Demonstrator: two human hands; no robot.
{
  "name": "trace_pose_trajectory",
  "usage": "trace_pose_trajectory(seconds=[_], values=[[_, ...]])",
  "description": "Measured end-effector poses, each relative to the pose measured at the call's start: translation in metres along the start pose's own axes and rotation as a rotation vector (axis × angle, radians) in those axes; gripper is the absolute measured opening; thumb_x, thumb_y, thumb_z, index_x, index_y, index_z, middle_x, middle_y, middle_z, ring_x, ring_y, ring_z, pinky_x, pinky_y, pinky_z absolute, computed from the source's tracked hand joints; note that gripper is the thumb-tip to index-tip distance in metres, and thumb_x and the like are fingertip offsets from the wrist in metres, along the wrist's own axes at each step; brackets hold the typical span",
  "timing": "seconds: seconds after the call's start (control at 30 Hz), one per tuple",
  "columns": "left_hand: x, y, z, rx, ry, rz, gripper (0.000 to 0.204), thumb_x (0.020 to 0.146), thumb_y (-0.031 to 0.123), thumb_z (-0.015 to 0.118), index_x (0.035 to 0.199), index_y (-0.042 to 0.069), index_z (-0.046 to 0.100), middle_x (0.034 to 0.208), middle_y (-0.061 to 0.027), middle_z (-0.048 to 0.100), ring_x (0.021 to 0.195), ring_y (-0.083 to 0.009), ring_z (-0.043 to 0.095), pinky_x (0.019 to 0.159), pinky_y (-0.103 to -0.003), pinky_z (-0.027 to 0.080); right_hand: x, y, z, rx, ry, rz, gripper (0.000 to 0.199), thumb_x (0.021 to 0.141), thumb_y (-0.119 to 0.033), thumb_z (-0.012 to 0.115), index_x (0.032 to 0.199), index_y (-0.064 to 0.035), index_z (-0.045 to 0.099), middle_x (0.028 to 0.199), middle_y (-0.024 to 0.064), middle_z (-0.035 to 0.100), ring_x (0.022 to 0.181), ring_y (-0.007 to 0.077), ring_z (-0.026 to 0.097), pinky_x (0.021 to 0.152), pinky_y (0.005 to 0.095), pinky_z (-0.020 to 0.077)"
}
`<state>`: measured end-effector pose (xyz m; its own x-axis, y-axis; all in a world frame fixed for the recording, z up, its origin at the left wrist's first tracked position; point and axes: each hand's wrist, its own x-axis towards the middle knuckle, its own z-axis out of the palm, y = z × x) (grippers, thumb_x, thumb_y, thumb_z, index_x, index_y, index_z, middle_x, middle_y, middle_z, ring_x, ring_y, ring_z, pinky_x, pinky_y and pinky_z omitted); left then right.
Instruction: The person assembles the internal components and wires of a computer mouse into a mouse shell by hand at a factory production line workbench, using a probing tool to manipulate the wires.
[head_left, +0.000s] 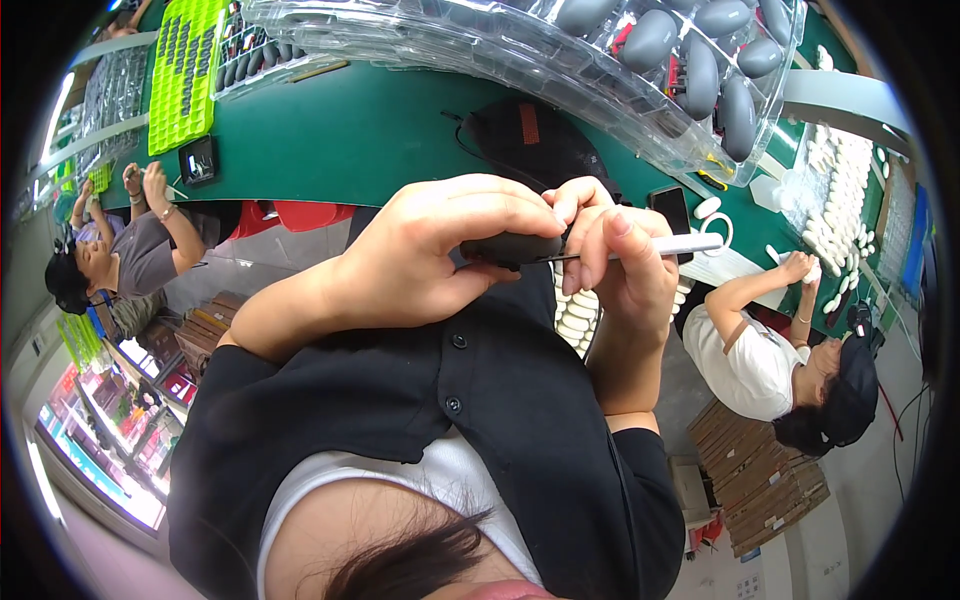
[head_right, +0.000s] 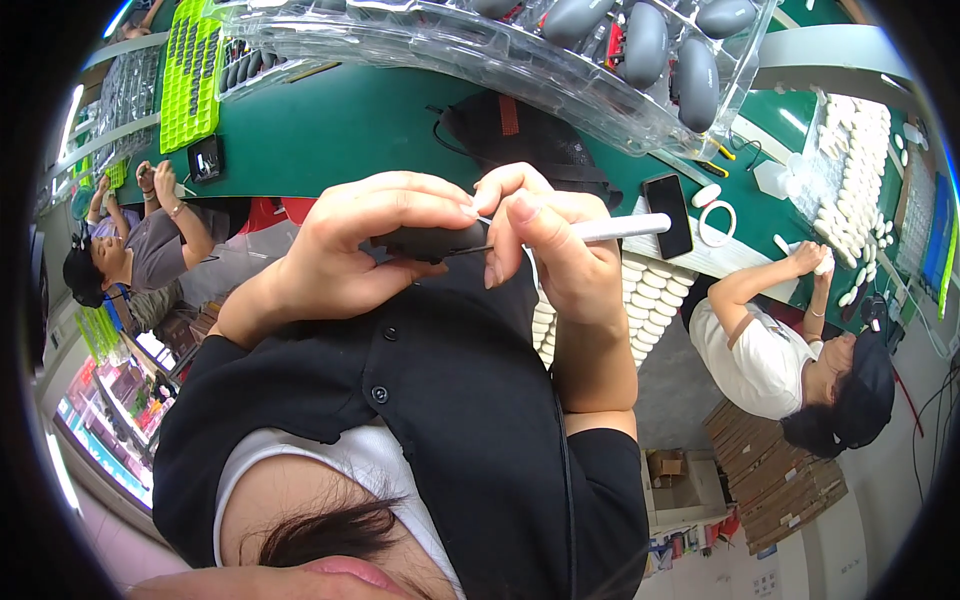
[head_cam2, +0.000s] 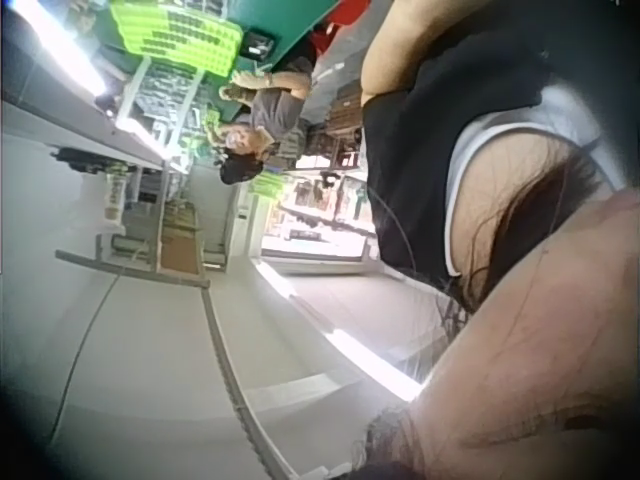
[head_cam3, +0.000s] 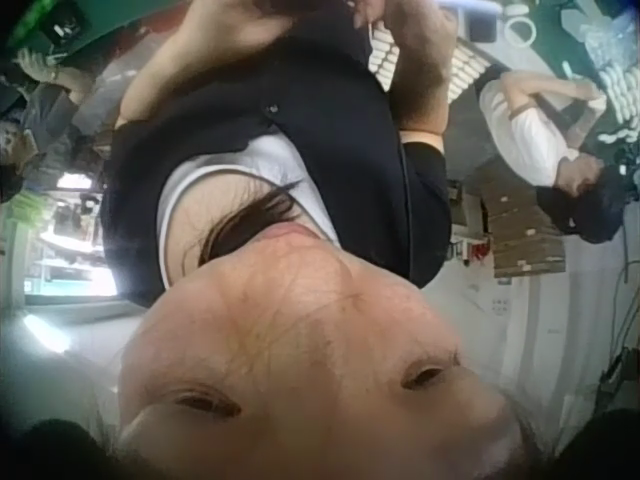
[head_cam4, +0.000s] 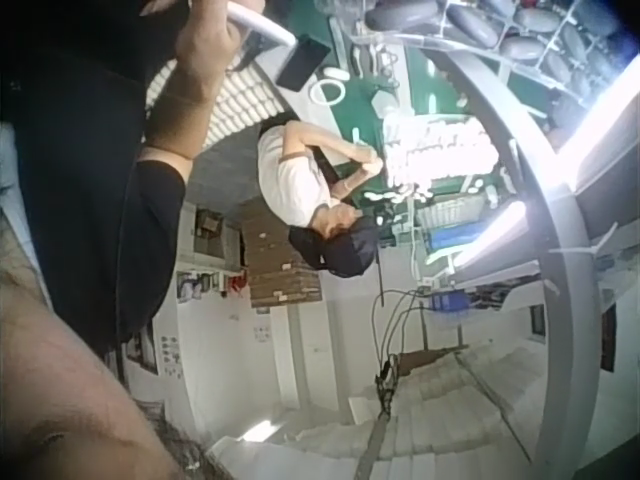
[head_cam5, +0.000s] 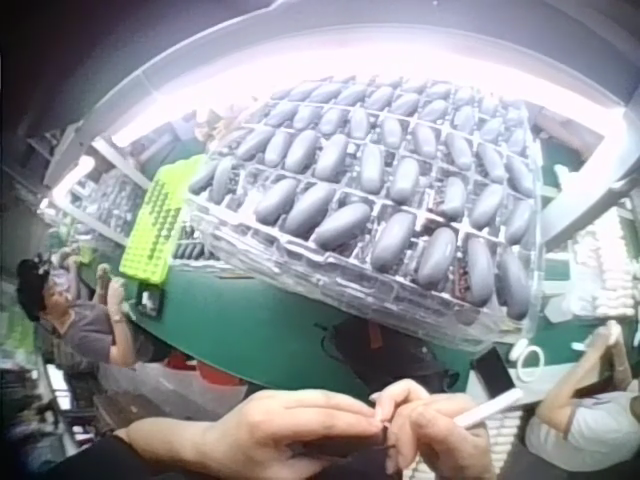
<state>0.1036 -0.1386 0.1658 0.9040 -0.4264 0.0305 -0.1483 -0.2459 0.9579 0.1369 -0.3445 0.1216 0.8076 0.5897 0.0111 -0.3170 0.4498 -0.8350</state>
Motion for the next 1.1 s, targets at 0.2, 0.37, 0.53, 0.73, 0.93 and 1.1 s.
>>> trace_pose_trajectory(seconds=[0.2,0.37,0.53,0.73,0.93,1.1], values=[[0.001,-0.002,-0.001,-0.028,0.030,-0.018,0.049,0.063,-0.011,0.073,0.110,0.001,0.063,0.109,-0.0142,0.065,0.102,-0.0258,0.064,0.085,-0.032,0.052,0.001,0.008,-0.005,0.018,0.007,-0.120,0.048,0.098,-0.021,0.040,0.060,-0.0008,0.061,0.056,0.0100,0.059,0.081,0.0249,0.057,0.086,0.0383,0.0427],[0.002,0.006,-0.004,-0.162,0.049,-0.147,0.049,0.067,-0.008,0.075,0.113,-0.001,0.061,0.112,-0.0123,0.063,0.102,-0.0182,0.062,0.086,-0.029,0.050,-0.002,0.006,-0.002,0.043,0.039,-0.164,0.049,0.100,-0.024,0.038,0.063,-0.0023,0.062,0.058,0.0096,0.062,0.083,0.0286,0.060,0.094,0.0456,0.0396],[0.001,0.004,-0.002,-0.325,0.125,-0.220,0.046,0.073,-0.003,0.075,0.116,-0.002,0.059,0.107,-0.0088,0.064,0.097,-0.0127,0.062,0.085,-0.026,0.051,-0.007,0.003,0.006,-0.002,0.091,-0.200,0.051,0.101,-0.030,0.037,0.066,-0.0026,0.063,0.061,0.0090,0.063,0.090,0.0307,0.060,0.098,0.0501,0.0376],[0.000,0.004,-0.002,-0.370,0.129,-0.261,0.048,0.074,-0.001,0.076,0.118,-0.002,0.058,0.108,-0.0085,0.063,0.098,-0.0118,0.062,0.086,-0.025,0.051,-0.008,0.003,0.009,-0.060,0.089,-0.213,0.052,0.101,-0.035,0.039,0.068,-0.0025,0.063,0.062,0.0089,0.063,0.087,0.0297,0.062,0.099,0.0526,0.0374],[-0.002,0.003,-0.002,-0.338,0.142,-0.224,0.048,0.074,-0.001,0.076,0.118,-0.003,0.057,0.108,-0.0086,0.063,0.097,-0.0116,0.061,0.086,-0.025,0.051,-0.010,0.003,0.010,-0.041,0.084,-0.211,0.051,0.101,-0.034,0.039,0.070,-0.0023,0.063,0.065,0.0095,0.063,0.083,0.0286,0.063,0.100,0.0545,0.0364],[-0.003,0.003,-0.001,-0.344,0.158,-0.237,0.049,0.073,-0.001,0.076,0.118,-0.003,0.057,0.109,-0.0088,0.063,0.097,-0.0117,0.061,0.086,-0.025,0.051,-0.011,0.001,0.013,-0.090,0.099,-0.212,0.051,0.100,-0.036,0.041,0.069,-0.0015,0.064,0.066,0.0094,0.064,0.086,0.0300,0.063,0.100,0.0545,0.0362]])
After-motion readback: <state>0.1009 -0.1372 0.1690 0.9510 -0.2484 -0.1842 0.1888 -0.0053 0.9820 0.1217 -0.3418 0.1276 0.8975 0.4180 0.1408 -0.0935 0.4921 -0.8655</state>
